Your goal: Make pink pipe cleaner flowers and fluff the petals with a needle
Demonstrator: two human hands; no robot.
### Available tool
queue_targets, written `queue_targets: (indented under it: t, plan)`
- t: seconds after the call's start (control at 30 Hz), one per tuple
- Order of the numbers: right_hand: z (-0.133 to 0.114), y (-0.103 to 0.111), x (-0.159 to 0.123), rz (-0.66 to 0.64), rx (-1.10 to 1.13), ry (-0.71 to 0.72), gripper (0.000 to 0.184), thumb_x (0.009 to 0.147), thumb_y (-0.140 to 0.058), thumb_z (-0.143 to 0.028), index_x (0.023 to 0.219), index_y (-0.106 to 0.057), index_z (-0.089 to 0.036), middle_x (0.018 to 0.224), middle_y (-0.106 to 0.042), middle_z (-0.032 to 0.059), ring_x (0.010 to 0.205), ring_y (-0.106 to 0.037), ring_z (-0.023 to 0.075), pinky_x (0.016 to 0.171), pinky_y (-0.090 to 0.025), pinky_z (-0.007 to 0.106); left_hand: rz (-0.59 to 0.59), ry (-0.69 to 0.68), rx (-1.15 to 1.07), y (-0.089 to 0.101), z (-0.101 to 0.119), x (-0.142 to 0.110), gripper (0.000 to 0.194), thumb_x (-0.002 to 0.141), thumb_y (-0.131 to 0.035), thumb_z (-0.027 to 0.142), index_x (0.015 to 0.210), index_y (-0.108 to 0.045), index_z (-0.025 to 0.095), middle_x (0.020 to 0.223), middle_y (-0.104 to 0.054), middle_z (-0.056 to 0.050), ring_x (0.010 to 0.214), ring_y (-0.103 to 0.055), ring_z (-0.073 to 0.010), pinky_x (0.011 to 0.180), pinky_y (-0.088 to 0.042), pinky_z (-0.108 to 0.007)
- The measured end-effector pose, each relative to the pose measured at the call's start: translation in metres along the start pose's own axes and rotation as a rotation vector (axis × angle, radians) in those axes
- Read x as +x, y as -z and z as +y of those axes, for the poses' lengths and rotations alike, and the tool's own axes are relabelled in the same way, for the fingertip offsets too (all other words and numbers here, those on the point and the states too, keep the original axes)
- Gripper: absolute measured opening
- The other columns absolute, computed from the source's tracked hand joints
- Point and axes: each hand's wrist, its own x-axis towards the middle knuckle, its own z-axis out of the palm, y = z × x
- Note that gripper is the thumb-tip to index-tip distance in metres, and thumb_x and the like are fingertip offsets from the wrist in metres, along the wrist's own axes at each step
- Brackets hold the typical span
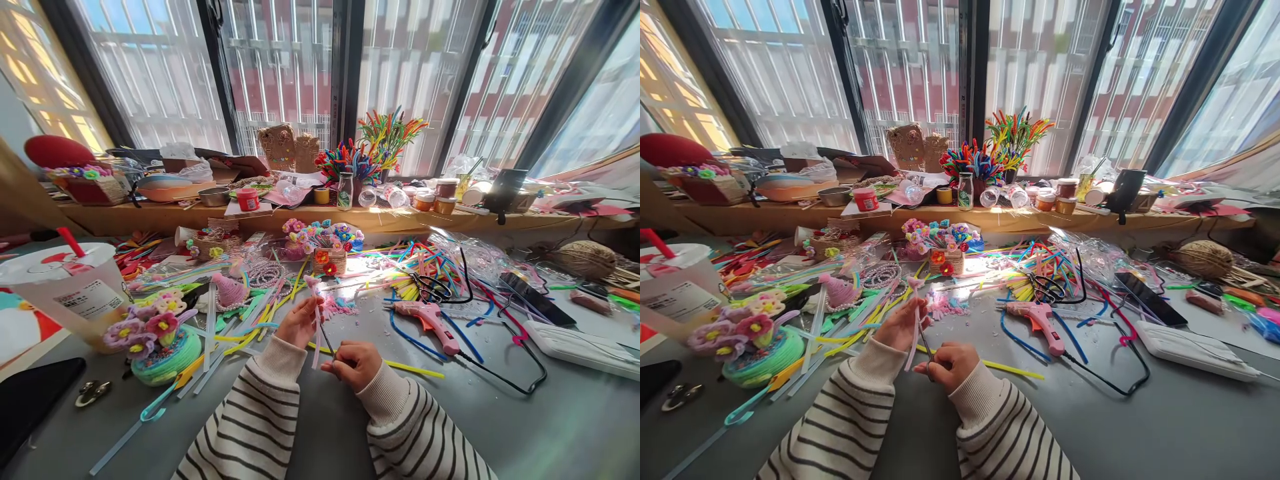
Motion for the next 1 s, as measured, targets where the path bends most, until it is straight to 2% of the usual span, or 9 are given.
queue_targets:
  t: [0.13,0.27,0.53,0.77,1.0]
  plan:
    - [-0.0021,0.0005,-0.0009,-0.003,0.001,-0.033,0.034,0.064,-0.055,-0.031,0.038,-0.039,-0.015,0.043,-0.033,-0.0050,0.040,-0.030,0.0052,0.038,-0.022,0.019,-0.048,0.005,-0.026,0.0029,-0.0002,0.0013,0.012,0.050,-0.068,0.021,0.057,-0.061,0.013,0.063,-0.060,0.000,0.055,-0.053,-0.0071,0.049,-0.042,-0.018]
    - [-0.0029,-0.0004,-0.0023,-0.050,-0.020,-0.069,0.036,0.060,-0.058,-0.037,0.040,-0.039,-0.015,0.044,-0.032,-0.0058,0.040,-0.028,0.0043,0.037,-0.020,0.018,-0.105,0.048,-0.008,0.0034,-0.0003,0.0011,0.014,0.048,-0.070,0.021,0.054,-0.061,0.012,0.062,-0.060,0.000,0.056,-0.053,-0.0072,0.052,-0.042,-0.018]
    - [0.0001,-0.0008,-0.0021,-0.152,-0.054,-0.022,0.038,0.063,-0.052,-0.047,0.045,-0.043,-0.014,0.047,-0.033,-0.0053,0.042,-0.030,0.0047,0.039,-0.020,0.018,-0.132,0.090,0.087,0.0016,-0.0027,0.0017,0.013,0.049,-0.069,0.022,0.055,-0.062,0.013,0.060,-0.059,0.000,0.057,-0.051,-0.0069,0.054,-0.042,-0.017]
    - [-0.0009,0.0005,-0.0020,-0.091,-0.019,-0.034,0.040,0.061,-0.054,-0.044,0.041,-0.033,-0.016,0.043,-0.030,-0.0059,0.040,-0.027,0.0047,0.038,-0.019,0.018,-0.124,0.085,0.141,0.0029,-0.0035,0.0021,0.014,0.049,-0.069,0.023,0.055,-0.062,0.013,0.062,-0.058,-0.001,0.057,-0.051,-0.0068,0.054,-0.041,-0.018]
    - [0.0018,-0.0015,0.0003,-0.034,-0.034,-0.023,0.045,0.061,-0.055,-0.044,0.039,-0.026,-0.017,0.041,-0.029,-0.0055,0.040,-0.027,0.0060,0.039,-0.021,0.019,-0.069,0.092,0.131,0.0022,-0.0028,0.0023,0.020,0.044,-0.071,0.025,0.056,-0.062,0.014,0.063,-0.058,0.001,0.059,-0.052,-0.0072,0.055,-0.041,-0.018]
